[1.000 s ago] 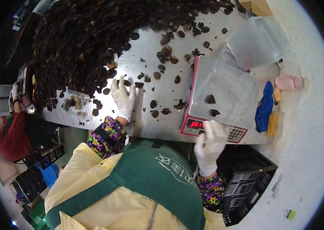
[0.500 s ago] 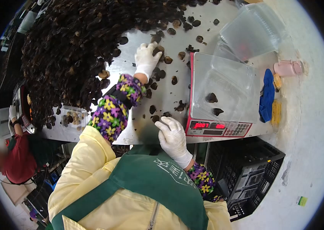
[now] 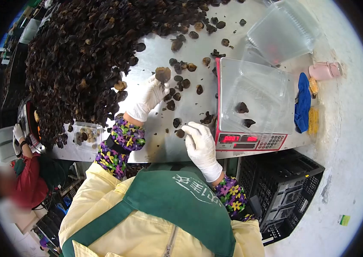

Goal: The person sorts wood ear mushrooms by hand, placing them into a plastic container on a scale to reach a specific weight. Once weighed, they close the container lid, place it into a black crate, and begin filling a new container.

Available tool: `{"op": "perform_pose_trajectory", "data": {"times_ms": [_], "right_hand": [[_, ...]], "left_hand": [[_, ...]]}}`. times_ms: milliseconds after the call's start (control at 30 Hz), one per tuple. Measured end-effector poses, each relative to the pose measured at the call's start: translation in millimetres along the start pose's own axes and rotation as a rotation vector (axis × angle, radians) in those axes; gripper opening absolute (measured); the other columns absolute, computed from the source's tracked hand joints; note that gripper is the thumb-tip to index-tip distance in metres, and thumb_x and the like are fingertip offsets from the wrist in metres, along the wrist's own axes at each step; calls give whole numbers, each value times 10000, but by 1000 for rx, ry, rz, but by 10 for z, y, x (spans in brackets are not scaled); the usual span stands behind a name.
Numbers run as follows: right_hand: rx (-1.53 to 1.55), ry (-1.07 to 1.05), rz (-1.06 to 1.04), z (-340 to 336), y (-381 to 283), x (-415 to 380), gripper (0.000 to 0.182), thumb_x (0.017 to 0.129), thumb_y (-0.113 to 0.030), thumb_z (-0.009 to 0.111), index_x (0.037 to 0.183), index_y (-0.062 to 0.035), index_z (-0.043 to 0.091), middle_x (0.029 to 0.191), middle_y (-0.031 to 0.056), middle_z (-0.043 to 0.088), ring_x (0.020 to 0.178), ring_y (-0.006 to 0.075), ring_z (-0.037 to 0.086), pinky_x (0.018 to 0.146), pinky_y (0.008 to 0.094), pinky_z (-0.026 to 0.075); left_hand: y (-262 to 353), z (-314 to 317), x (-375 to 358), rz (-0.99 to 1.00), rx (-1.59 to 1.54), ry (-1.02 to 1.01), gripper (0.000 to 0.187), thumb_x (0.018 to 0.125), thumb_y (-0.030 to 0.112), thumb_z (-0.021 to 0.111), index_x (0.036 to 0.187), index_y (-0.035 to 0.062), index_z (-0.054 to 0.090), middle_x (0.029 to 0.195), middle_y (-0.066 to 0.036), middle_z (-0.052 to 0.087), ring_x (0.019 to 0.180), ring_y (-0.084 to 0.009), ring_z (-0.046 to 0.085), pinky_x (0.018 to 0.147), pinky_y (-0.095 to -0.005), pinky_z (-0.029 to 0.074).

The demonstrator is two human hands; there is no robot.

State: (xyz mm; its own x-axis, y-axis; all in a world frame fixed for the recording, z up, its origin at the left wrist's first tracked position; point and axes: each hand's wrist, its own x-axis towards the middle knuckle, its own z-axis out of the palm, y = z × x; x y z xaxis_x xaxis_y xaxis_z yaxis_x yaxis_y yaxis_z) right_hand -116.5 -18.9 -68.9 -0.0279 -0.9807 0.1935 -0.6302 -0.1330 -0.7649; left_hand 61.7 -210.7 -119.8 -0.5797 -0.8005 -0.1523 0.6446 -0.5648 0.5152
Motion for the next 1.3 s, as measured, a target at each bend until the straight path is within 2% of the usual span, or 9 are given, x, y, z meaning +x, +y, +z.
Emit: {"op": "perform_pose_trajectory", "data": {"times_ms": [233, 367, 467, 600, 833, 967, 1133, 1200, 1300], "right_hand": [[116, 4, 55, 23, -144, 277, 298, 843, 4, 609, 1120, -80, 676, 1148, 141, 635, 1060, 329, 607, 934, 403, 490], [95, 12, 107, 120, -8, 115, 363, 845, -27, 609, 1203, -82, 640, 1204, 154, 614, 1133, 338, 575, 996, 422, 458], [14, 1, 157, 237, 138, -132, 530, 834, -71, 625, 1357, -81, 539, 1349, 200, 520, 1271, 380, 476, 1096, 459, 380], [-223, 48, 90, 417, 368, -342, 701, 812, -82, 637, 1474, -70, 408, 1510, 253, 327, 1403, 471, 294, 1177, 521, 261], [-236, 73, 75, 502, 556, -490, 778, 799, -68, 653, 1500, 5, 323, 1536, 267, 303, 1431, 454, 279, 1183, 518, 244], [-270, 90, 39, 505, 564, -476, 700, 826, -79, 629, 1478, -11, 383, 1509, 257, 341, 1400, 452, 323, 1170, 516, 282], [-280, 103, 40, 535, 580, -472, 716, 813, -64, 633, 1480, -15, 377, 1499, 243, 361, 1396, 444, 336, 1171, 512, 280], [-287, 103, 35, 530, 578, -485, 739, 799, -54, 639, 1484, -14, 363, 1499, 239, 362, 1395, 445, 337, 1172, 512, 279], [-293, 115, 35, 525, 562, -471, 692, 839, -72, 623, 1481, -17, 370, 1476, 241, 381, 1390, 435, 351, 1168, 514, 291]], "left_hand": [[-160, 88, -513, -21, 18, 97, 394, 958, 237, 661, 1274, 15, 579, 1024, -62, 669, 851, -127, 609, 765, -281, 520], [-182, 138, -864, 62, 1700, 261, 361, 942, 183, 648, 1276, 49, 624, 1174, -171, 656, 1132, -288, 602, 969, -381, 485], [-208, 97, -730, 432, 1824, 439, 444, 886, 258, 711, 1278, 70, 627, 1248, -222, 594, 1154, -381, 567, 992, -461, 454], [-95, -103, -110, 526, 2111, 432, 569, 933, 343, 641, 1426, 98, 497, 1424, -231, 480, 1292, -402, 480, 1063, -467, 413], [-285, 110, -282, 302, 1919, -262, 533, 950, 353, 595, 1423, 123, 507, 1432, -202, 495, 1349, -384, 451, 1126, -481, 369], [-329, 65, -326, 323, 1767, -212, 448, 941, 267, 613, 1360, 117, 565, 1409, -191, 518, 1320, -389, 477, 1097, -455, 403], [-305, 62, 291, 736, 1932, 547, 362, 875, 169, 673, 1224, 84, 625, 1217, -194, 592, 1120, -374, 560, 943, -477, 466], [-334, -64, 329, 765, 1940, 556, 314, 869, 162, 677, 1172, 88, 641, 1079, -168, 621, 1002, -357, 590, 860, -450, 485], [-447, 2, 98, 638, 2031, 36, 244, 852, 161, 692, 1088, 115, 656, 874, -95, 596, 874, -312, 587, 771, -430, 488]]}}
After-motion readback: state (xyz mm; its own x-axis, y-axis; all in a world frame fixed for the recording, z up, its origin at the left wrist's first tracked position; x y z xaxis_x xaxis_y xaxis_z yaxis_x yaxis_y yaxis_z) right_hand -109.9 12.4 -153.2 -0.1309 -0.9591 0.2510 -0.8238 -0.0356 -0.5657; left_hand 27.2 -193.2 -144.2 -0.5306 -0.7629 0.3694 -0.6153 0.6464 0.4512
